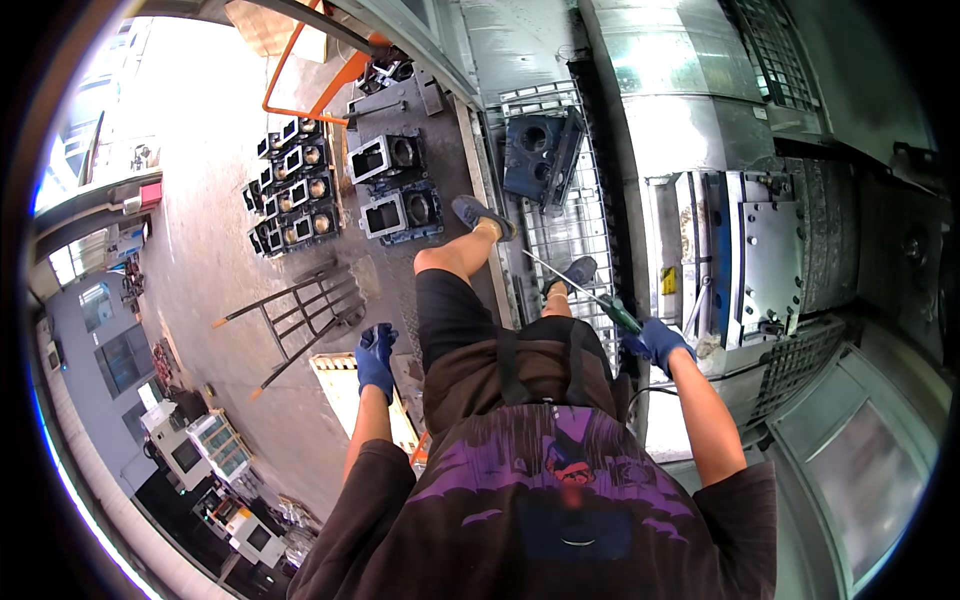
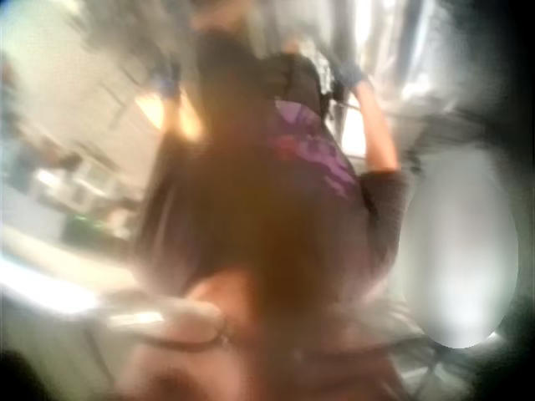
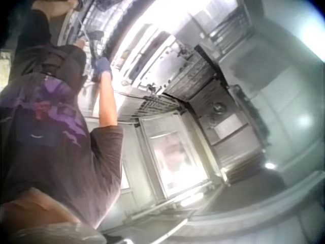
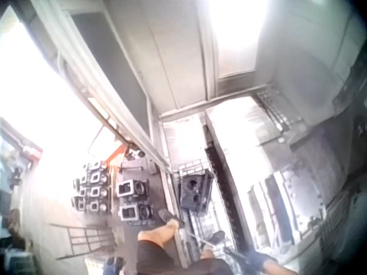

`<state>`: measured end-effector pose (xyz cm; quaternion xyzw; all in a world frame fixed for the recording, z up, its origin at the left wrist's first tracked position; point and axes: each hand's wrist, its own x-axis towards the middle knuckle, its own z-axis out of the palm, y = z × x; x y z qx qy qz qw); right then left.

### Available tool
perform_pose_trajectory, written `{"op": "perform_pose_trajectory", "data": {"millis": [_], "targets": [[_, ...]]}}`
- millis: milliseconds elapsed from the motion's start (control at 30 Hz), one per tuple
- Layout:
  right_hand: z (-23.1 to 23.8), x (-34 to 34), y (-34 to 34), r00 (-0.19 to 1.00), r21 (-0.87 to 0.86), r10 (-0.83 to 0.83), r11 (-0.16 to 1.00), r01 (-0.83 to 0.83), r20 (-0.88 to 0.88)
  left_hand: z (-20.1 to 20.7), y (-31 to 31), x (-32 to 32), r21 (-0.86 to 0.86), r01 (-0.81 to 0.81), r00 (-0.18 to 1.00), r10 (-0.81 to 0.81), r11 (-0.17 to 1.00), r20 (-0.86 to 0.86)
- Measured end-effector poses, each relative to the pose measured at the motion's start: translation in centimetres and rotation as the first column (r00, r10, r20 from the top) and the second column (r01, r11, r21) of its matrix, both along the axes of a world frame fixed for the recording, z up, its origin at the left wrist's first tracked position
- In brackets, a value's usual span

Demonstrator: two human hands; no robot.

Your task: The person opens the machine doors, picks up a metal housing from a stack, and places it onto a fixture inside the machine. The person uses a wrench to tighten bolts on the part and then cleans the machine's workspace with a handheld air nozzle.

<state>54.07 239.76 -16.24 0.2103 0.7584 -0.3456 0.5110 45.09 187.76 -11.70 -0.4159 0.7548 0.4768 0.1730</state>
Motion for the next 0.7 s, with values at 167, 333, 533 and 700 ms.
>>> {"op": "perform_pose_trajectory", "data": {"millis": [167,333,533,700], "targets": [[1.1,4.3,1.9,0.961,-0.025,-0.198,0.978,0.207,0.193,-1.0,-1.6,2.3,0.020,-0.034,0.999,0.034,0.999,-0.023],[10.0,5.7,6.4,0.980,-0.297,0.036,0.950,-0.093,-0.195,1.4,-0.1,0.2,0.001,-0.024,0.999,0.024,1.000,-0.041],[20.8,5.1,12.2,0.948,-0.174,0.295,0.946,-0.272,0.123,1.5,0.2,-1.2,-0.031,0.037,0.992,-0.041,0.999,-0.119],[23.9,10.0,18.8,0.970,-0.208,0.244,0.950,-0.234,0.023,1.4,-1.3,-1.1,-0.053,0.067,0.991,-0.072,0.996,-0.110]]}}
